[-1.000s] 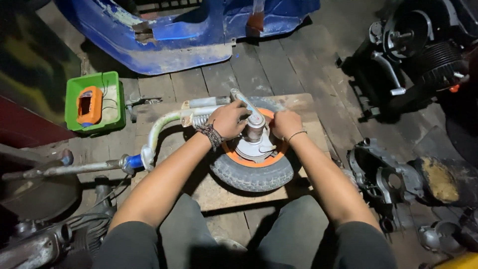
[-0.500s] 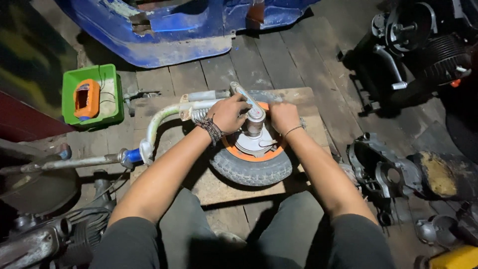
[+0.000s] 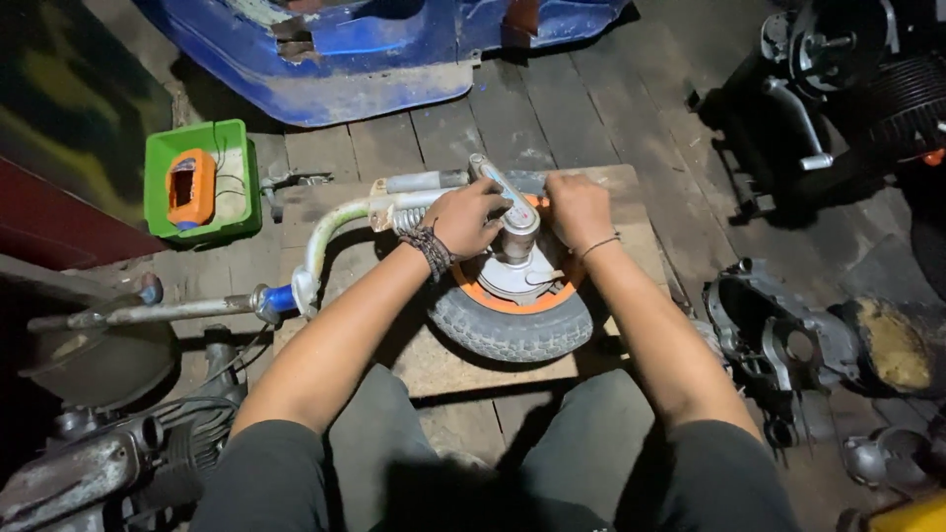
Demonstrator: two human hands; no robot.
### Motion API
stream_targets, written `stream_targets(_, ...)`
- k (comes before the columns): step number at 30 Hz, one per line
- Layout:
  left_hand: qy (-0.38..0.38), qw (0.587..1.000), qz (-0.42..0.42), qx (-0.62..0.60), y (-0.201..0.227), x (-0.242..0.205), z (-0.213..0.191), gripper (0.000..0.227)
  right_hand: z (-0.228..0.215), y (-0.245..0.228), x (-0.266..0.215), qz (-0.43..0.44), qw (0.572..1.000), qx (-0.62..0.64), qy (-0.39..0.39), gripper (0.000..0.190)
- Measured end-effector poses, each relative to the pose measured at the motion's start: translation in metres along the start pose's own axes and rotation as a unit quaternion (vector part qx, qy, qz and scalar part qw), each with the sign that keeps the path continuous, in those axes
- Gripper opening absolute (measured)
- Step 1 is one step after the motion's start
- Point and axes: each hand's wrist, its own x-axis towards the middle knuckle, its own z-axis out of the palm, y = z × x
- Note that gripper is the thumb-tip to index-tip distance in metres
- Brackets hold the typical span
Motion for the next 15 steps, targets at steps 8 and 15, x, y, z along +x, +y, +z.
stream_targets(8, 0.003, 1.0, 0.003, -0.002, -0.003, 0.0, 0.006, 0.03, 0.043, -0.003, -0.019, 0.04, 0.965, 0.042, -0.256, 0.012)
stream_targets(15, 0.0, 1.0, 0.0, 0.004, -0.004, -0.001, 0.007, 0.031, 0.014, 0.01, -0.001, 0.093, 0.963, 0.096, -0.235, 0.026)
